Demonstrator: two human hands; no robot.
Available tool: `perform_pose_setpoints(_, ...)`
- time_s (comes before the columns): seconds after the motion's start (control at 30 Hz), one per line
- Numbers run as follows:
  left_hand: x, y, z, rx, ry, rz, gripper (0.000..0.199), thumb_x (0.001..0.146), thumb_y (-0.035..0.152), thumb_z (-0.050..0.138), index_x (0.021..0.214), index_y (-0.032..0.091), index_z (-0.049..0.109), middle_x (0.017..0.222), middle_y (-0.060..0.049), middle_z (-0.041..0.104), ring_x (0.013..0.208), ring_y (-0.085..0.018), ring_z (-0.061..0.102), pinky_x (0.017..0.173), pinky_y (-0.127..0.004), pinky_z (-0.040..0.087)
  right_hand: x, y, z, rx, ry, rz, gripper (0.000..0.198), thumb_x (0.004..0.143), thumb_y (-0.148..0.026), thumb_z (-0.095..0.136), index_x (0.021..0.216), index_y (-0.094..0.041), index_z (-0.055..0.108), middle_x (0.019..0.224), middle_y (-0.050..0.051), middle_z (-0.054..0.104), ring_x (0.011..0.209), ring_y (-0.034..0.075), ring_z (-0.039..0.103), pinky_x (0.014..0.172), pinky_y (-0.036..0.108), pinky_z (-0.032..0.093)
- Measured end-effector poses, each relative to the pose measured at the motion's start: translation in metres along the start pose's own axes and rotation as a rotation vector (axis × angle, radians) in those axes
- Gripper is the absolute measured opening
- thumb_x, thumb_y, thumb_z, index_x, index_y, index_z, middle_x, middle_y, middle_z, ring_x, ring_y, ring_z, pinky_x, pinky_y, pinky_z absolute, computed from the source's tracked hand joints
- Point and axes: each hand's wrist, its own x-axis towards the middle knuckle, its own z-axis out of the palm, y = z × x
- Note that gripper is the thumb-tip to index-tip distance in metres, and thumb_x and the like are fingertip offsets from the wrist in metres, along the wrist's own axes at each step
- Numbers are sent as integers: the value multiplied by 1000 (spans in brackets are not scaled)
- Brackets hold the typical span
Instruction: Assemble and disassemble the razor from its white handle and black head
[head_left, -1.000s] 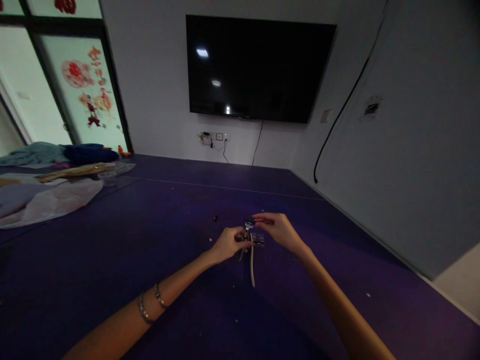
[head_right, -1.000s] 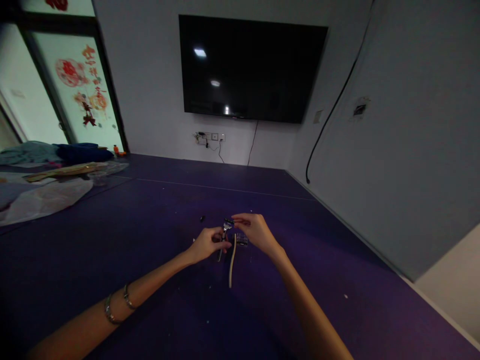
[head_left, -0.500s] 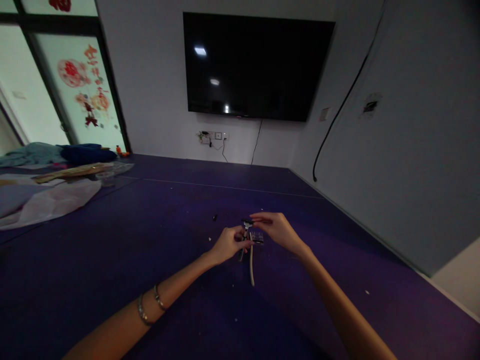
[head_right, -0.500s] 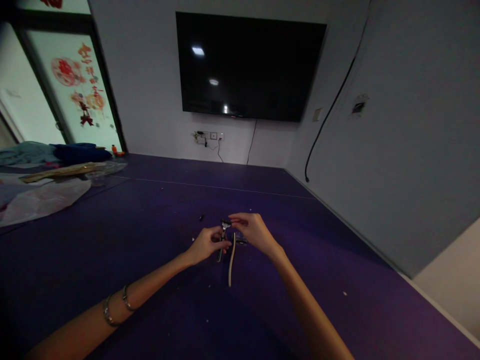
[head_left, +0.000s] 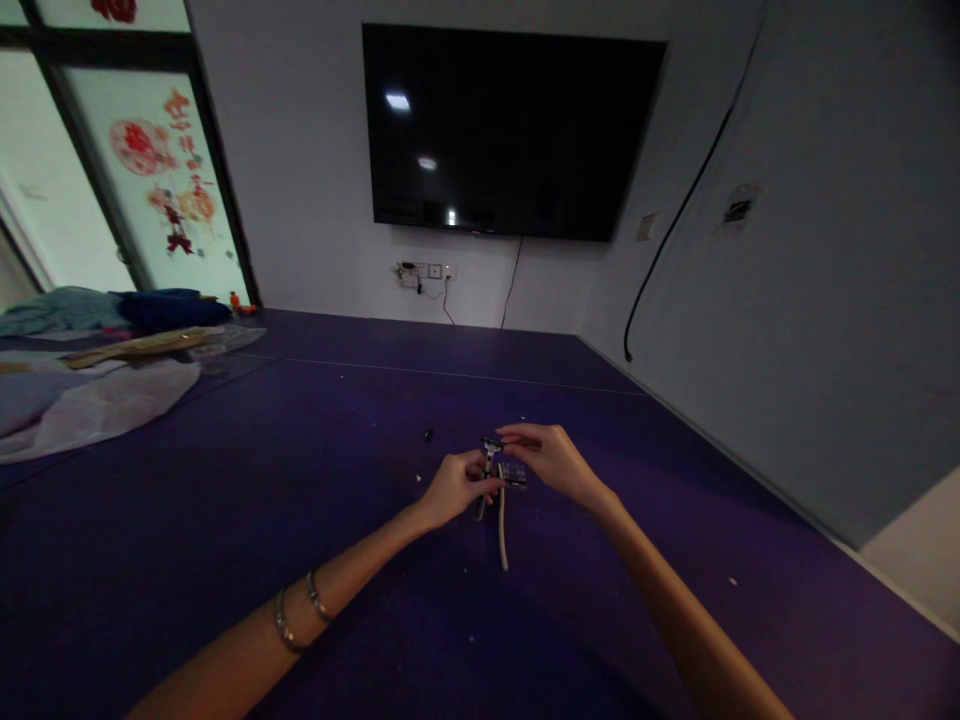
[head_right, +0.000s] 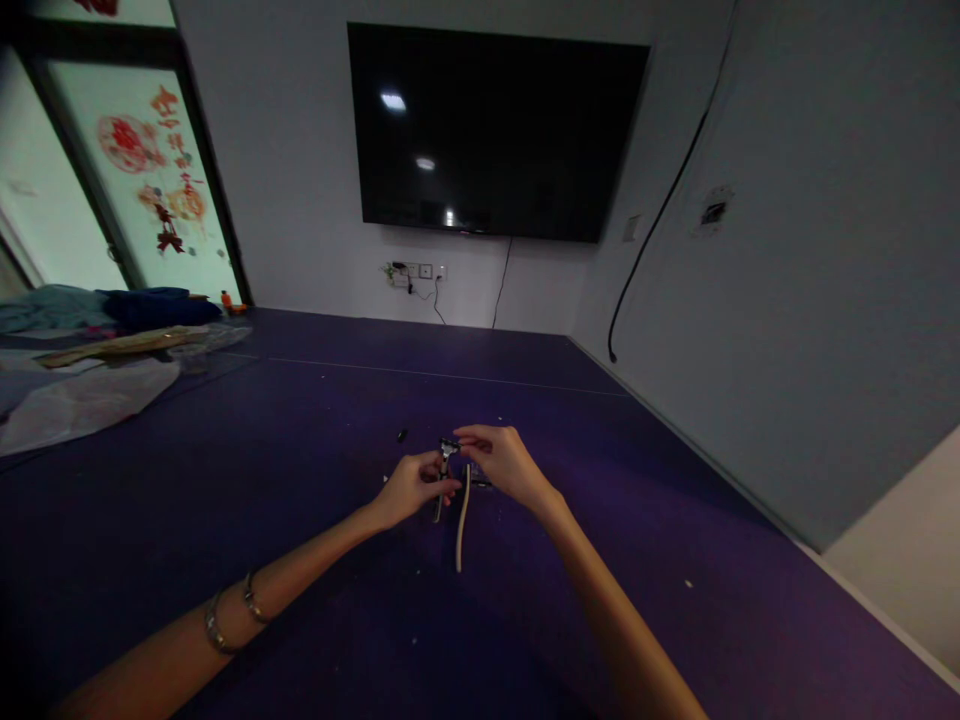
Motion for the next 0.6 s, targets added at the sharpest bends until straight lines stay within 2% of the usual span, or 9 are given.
perform_pose_setpoints(0.17, -1, 3, 1, -13, 13, -30, 25, 67, 34, 69, 73, 14, 55, 64, 0, 62, 55, -14, 61, 55, -25, 47, -1, -5, 2, -73, 6, -84, 10, 76, -18, 53, 84, -18, 59, 78, 2, 66, 75, 15, 63, 72, 28, 49)
perform_pose_setpoints(0.3, -2, 6, 0, -14, 24, -41, 25, 66, 34, 70, 71, 14, 56, 63, 1, 62, 55, -13, 60, 54, -24, 47, -2, -8, 2, -153, 27, -115, 3, 77, -18, 52, 79, -19, 51, 78, 1, 63, 71, 13, 60, 67, 25, 47)
perform_pose_setpoints(0.6, -2, 9, 3, -26, 12, -99, 24, 64, 34, 71, 69, 13, 61, 58, 0, 62, 51, -12, 58, 50, -24, 45, -5, -15, 0, -206, -11, -165, 12, 78, -15, 47, 70, -20, 39, 78, 2, 62, 70, 13, 58, 66, 24, 44)
